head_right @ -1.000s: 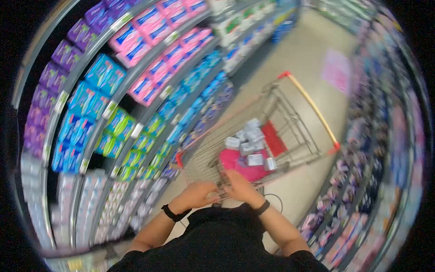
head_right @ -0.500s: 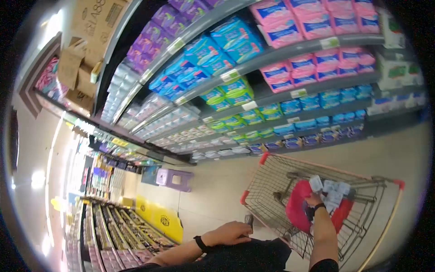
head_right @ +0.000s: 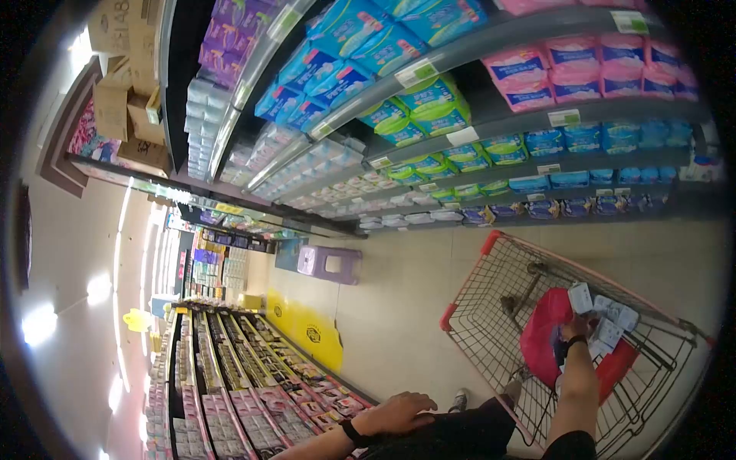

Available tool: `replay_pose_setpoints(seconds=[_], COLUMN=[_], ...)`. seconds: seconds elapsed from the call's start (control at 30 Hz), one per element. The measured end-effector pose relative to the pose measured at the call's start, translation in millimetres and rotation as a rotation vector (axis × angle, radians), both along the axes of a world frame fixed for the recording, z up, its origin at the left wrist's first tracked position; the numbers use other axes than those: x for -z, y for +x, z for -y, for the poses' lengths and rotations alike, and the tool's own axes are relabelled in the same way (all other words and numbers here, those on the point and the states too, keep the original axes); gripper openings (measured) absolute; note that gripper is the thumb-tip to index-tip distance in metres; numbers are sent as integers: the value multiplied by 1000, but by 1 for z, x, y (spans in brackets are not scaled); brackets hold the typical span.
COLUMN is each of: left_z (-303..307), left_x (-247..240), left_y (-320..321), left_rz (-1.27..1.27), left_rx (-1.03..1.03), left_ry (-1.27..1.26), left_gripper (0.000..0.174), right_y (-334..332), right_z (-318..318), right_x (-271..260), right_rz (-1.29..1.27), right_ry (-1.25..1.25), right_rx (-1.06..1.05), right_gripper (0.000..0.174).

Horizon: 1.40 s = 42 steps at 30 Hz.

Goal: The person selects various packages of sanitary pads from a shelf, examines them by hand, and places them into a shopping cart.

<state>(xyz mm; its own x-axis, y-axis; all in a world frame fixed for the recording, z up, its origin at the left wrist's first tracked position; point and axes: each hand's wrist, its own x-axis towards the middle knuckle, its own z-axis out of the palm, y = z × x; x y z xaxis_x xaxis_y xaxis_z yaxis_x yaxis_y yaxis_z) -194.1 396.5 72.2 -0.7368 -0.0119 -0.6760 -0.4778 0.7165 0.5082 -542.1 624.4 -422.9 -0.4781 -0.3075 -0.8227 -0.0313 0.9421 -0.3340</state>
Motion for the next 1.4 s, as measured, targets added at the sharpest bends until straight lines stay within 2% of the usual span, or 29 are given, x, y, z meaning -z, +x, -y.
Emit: replay_pose_setpoints(seconds=[0.1,0.17,0.2,0.3,0.33,0.37,0.4,0.43,0.47,0.5,0.53,0.57,0.63,0.7,0.73,0.8,0.83,0.87,0.9,0.97,1.0,1.03,1.1,1.17,1.3,1.37,1.4], left_z=[8,15,19,30,35,42,54,68,77,77,86,100,126,160,191,240,269,296,309,332,337,340,338,313,231,177,156], left_x=[-4,1,3,8,16,26,36,42,43,40,34,36,39,41,62,76,92,100,89,79,77,76,76,79,97,93,91], left_y=[-1,6,10,20,26,37,42,41,44,52,59,59,68,70,83,92,101,108,100,94,93,92,88,75,42,9,-5], left_rz=[-78,-80,-80,-148,-173,-187,-192,-179,-155,-126,-83,-61,-65,-66,-103,-180,-105,-172,-206,-157,-146,-136,-151,-72,-72,23,90], left_rx=[-54,-48,-38,-23,-33,-20,8,10,2,-22,-3,3,77,177,192,184,93,116,170,107,106,110,196,235,343,340,301], left_ry=[-21,-19,-15,49,35,44,65,80,93,90,104,103,140,164,167,139,96,28,-82,-135,-144,-154,-154,-132,-29,100,184], left_gripper=[29,30,31,31,30,30,29,28,27,26,24,23,23,23,23,26,26,24,22,21,21,21,22,23,25,26,26], right_y=[19,27,27,25,36,37,25,36,26,36,30,39,61,74,88,103,104,106,112,103,94,85,79,60,29,12,6], right_z=[17,21,17,4,-4,-4,16,40,50,48,53,65,77,80,88,95,91,90,91,95,97,97,95,90,68,50,48], right_x=[-29,-15,22,40,74,116,78,37,30,9,35,-27,-35,-47,-35,-26,-20,-14,-6,-57,-62,-64,-69,-73,-65,-81,-62], right_rz=[-170,-258,-298,-401,-599,-662,-315,-414,-278,-411,-140,-347,-347,-137,-31,-149,-209,-255,-290,-218,-210,-204,-211,-234,-306,-287,-293], right_ry=[155,172,125,-123,-291,-548,-154,-6,83,119,-3,13,58,51,42,24,19,17,5,50,76,101,135,166,117,49,70], right_rx=[-17,-54,-116,-61,-12,54,-14,-38,-159,-149,47,201,186,89,44,73,69,115,157,40,-101,-238,-168,226,271,252,256], right_gripper=[87,82,80,76,82,88,97,73,76,77,76,70,62,59,58,59,60,58,55,53,53,53,53,56,52,53,49])
